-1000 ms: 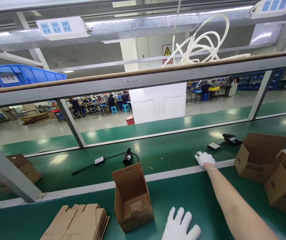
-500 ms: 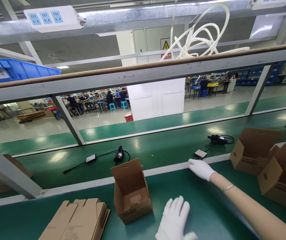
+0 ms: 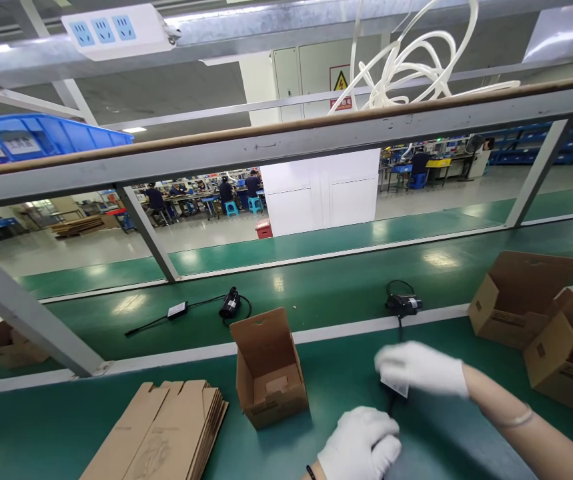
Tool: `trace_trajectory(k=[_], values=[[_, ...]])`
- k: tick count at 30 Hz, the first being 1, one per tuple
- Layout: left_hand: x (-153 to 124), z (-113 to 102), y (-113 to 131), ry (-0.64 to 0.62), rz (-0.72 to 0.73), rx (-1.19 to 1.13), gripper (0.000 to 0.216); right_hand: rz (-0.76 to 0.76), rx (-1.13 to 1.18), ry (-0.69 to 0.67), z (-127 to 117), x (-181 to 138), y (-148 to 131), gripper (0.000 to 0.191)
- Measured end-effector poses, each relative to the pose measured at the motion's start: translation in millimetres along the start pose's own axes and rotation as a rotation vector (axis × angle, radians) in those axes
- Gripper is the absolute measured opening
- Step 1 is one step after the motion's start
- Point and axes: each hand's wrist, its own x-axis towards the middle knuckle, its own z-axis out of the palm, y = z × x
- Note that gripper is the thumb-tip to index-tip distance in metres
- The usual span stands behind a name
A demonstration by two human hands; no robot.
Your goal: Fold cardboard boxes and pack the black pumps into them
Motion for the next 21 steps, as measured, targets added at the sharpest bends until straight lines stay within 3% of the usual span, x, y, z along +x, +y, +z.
trace_trajectory(k=[1,4,7,10,13,15,17,19,21], values=[[-0.7,4.0,-1.8,0.003,0.015,0.026,0.074,0.123,-0.022,0.151,-9.3,18.1,13.8,0.03],[-5.3,10.6,-5.9,-0.032,0.019,0.066,0.073,0.332,-0.03,0.331,-22.0,68.9,48.0,0.04],[-11.4,0.9,-2.4,-0.058,-0.055,0.019,0.06,0.394,0.043,0.399,-21.4,98.4,59.4,0.031],[-13.4,-19.4,6.6,0.018,-0.229,-0.056,0.055,0.391,0.164,0.495,-22.0,99.1,46.0,0.025],[-2.8,-32.5,17.0,0.251,-0.445,-0.227,0.085,0.295,0.309,0.564,-20.4,71.4,11.5,0.031],[11.7,-33.0,25.6,0.45,-0.396,-0.42,0.109,0.175,0.412,0.534,-13.6,42.6,-18.0,0.038],[26.7,-30.2,36.7,0.65,-0.248,-0.661,0.122,-0.036,0.537,0.453,-1.8,14.1,-45.7,0.039],[35.3,-30.4,50.0,0.852,-0.184,-0.91,0.118,-0.251,0.619,0.479,13.6,-7.2,-65.7,0.044],[32.6,-37.9,63.1,0.942,-0.153,-1.175,0.1,-0.36,0.649,0.486,30.2,-18.7,-76.2,0.061]])
